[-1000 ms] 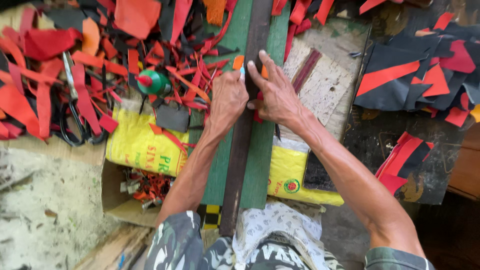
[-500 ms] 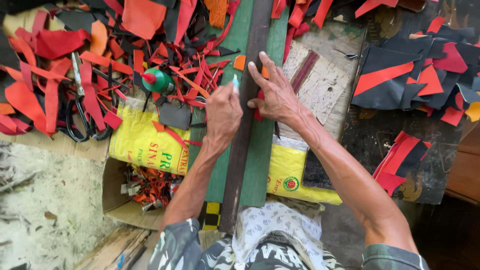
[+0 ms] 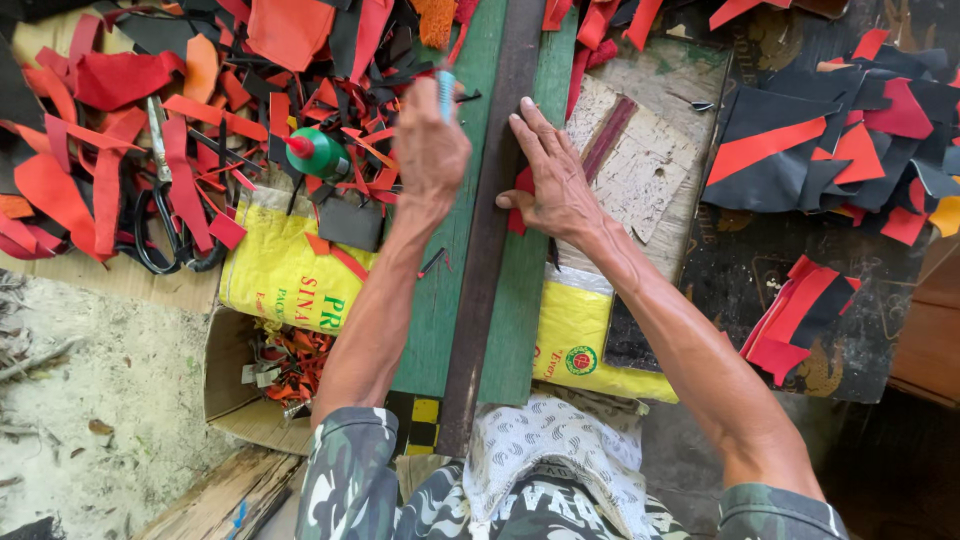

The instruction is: The person uses a utility knife and a wooden straightedge to trim red and black flexible material pieces on a workbench. They repeatedly align the straightedge, cut along its edge, and set the trimmed pieces aside into a growing pile.

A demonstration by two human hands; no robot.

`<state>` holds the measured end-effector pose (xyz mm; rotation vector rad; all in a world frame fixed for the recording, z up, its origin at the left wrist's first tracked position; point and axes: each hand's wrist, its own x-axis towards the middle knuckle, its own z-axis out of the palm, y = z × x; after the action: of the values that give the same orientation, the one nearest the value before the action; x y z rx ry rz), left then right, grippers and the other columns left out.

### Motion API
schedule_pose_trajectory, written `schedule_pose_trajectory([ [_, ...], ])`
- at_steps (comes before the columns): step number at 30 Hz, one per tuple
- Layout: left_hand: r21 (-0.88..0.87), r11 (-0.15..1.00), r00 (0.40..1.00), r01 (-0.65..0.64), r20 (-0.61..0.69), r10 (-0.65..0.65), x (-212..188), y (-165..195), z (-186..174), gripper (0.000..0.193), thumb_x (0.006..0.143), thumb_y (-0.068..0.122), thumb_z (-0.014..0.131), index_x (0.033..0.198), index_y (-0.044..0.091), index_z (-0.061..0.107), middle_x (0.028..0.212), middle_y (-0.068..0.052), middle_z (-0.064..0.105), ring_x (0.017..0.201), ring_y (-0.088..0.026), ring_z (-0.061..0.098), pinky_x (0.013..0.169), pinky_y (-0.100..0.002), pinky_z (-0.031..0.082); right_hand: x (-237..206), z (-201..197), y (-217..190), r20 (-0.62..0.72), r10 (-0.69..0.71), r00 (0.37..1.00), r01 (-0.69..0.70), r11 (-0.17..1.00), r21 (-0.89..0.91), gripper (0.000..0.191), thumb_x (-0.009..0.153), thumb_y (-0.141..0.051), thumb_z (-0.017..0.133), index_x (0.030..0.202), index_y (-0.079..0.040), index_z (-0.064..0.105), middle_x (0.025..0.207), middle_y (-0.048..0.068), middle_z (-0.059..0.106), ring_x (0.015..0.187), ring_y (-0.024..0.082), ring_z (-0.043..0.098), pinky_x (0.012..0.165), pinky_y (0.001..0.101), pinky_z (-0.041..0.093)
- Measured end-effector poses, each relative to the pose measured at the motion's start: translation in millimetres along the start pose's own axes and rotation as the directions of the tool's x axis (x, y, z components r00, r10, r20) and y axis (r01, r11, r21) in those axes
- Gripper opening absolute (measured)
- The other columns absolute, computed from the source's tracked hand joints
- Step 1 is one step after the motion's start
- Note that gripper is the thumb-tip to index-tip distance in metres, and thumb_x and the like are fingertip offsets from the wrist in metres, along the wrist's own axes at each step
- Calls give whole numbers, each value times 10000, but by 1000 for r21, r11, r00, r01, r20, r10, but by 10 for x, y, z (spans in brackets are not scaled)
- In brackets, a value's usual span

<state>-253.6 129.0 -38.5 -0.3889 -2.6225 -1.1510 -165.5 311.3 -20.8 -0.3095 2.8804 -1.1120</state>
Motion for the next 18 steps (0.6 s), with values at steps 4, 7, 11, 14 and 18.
schedule_pose_trajectory([
  [4, 96, 995, 1000, 8, 7, -9, -276, 120, -454, 347, 986, 90, 683, 1270, -43, 534, 1145, -240, 551, 931, -442, 655, 752, -500, 536, -149, 16, -57, -157, -5, 988, 20, 995, 96, 955, 742, -190, 917, 1533, 8, 420, 1586, 184, 358, 1361, 385, 434, 1154, 445, 380],
  [7, 80, 997, 991, 4, 131, -15, -917, 435, -771, 482, 957, 188, 744, 1327, -14, 510, 1177, -231, 544, 959, -453, 661, 744, -498, 546, -291, 38, -87, -238, 197, 951, -137, 960, 244, 813, 782, -128, 880, 1491, -6, 501, 1437, 152, 475, 1115, 296, 568, 1014, 377, 509],
  [11, 99, 980, 929, 172, 314, -194, -1657, 799, -1008, 635, 872, 273, 786, 1306, -70, 476, 1124, -260, 533, 828, -470, 654, 606, -518, 539, -403, 84, -92, -378, 120, 918, -87, 991, 104, 778, 779, -85, 927, 1437, 55, 536, 1244, 190, 482, 1100, 333, 536, 974, 421, 491],
  [14, 164, 956, 882, 244, 373, -289, -1860, 897, -1027, 583, 859, 295, 802, 1211, -47, 487, 1113, -247, 523, 781, -479, 652, 588, -536, 522, -347, 100, -109, -391, 121, 912, -99, 992, 76, 742, 731, -75, 948, 1354, 59, 568, 1172, 181, 489, 1095, 343, 545, 981, 440, 489],
  [18, 175, 964, 911, 198, 331, -247, -1904, 853, -1074, 552, 780, 277, 841, 1058, -32, 477, 994, -259, 572, 691, -474, 651, 543, -540, 504, -256, 57, -173, -359, 260, 896, -230, 965, 125, 728, 592, -69, 964, 1196, 56, 578, 1117, 196, 478, 1042, 360, 534, 924, 448, 480],
])
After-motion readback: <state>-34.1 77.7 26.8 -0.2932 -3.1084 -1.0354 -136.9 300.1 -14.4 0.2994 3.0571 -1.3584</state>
